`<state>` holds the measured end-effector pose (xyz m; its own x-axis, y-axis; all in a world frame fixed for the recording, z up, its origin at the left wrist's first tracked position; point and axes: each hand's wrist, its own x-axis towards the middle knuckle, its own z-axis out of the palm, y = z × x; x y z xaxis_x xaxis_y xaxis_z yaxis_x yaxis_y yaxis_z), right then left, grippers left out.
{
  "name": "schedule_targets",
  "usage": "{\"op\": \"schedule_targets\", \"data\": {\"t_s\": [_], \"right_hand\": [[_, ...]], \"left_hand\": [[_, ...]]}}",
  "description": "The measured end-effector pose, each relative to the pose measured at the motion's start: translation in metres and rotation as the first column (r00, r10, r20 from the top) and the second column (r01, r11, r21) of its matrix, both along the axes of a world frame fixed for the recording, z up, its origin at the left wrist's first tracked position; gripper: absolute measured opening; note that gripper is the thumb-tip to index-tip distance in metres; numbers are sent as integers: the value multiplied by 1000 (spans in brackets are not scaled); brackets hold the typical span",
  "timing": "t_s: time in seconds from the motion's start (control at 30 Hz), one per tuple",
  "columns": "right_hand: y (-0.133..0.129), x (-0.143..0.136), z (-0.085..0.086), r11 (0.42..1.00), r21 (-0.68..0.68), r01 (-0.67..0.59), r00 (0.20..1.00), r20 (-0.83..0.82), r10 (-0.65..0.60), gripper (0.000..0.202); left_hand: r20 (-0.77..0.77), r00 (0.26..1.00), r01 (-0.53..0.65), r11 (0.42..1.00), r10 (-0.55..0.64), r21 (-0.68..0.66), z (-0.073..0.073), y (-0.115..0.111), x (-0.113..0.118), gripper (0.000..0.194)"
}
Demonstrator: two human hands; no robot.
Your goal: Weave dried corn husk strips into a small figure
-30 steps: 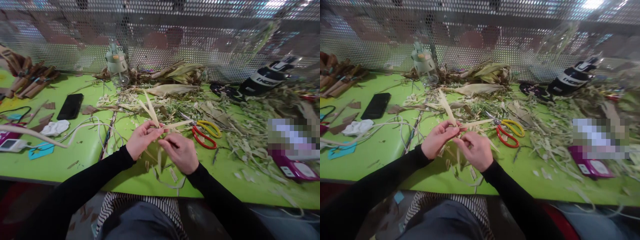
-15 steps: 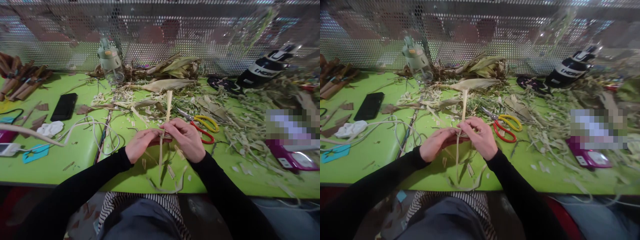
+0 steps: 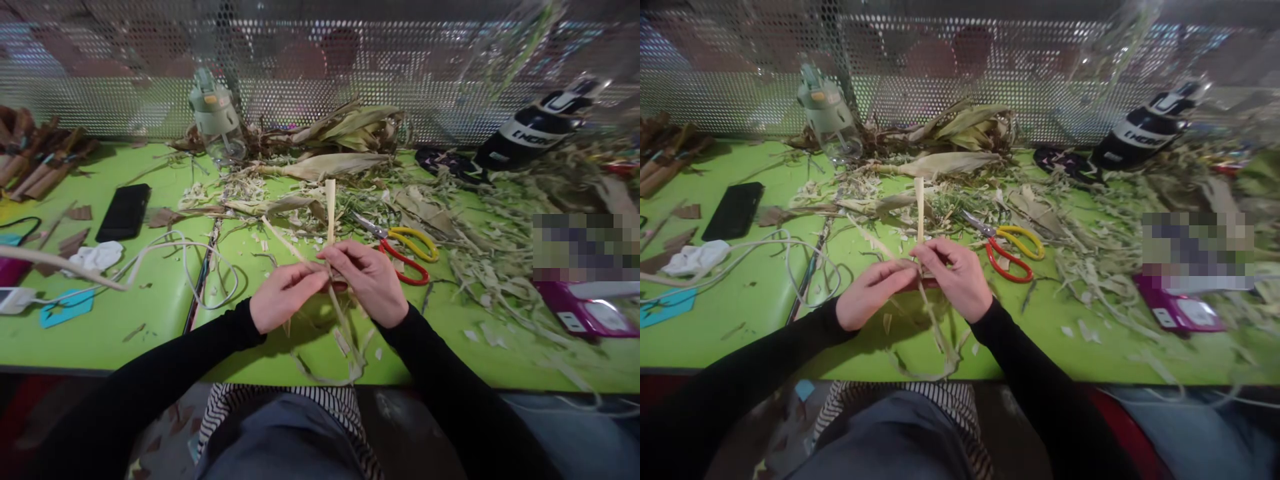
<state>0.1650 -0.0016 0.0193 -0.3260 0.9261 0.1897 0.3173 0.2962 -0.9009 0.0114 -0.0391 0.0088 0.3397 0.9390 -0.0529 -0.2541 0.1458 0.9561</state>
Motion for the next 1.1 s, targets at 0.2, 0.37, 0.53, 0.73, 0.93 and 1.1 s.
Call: {"op": "schedule_targets", "data": {"t_s": [0.2, 0.37, 0.53, 0.73, 0.93, 1.1], "right_hand": [[-3, 6, 1, 948, 305, 88, 983, 128, -132, 17], [-10, 8, 1, 944, 303, 131, 981, 96, -167, 10], [-4, 9, 2, 913, 401, 80, 970, 178, -163, 9], [1, 11, 3, 654, 746, 122, 939, 128, -320, 5], [-9, 4, 3, 663, 748, -32, 938, 251, -238, 20], [-10, 6, 5, 659, 747, 91, 951, 130, -279, 10]], "left_hand": [[37, 997, -67, 993, 71, -96, -2, -2, 5, 26], [-90, 991, -103, 992, 96, -80, -2, -6, 7, 17], [-71, 992, -110, 994, 108, -25, -1, 0, 2, 12], [6, 995, -102, 991, 102, 87, -1, 7, -3, 15], [-52, 991, -116, 978, 126, 171, -8, 2, 0, 18], [-86, 990, -108, 991, 114, 78, -8, 3, -1, 27]]}}
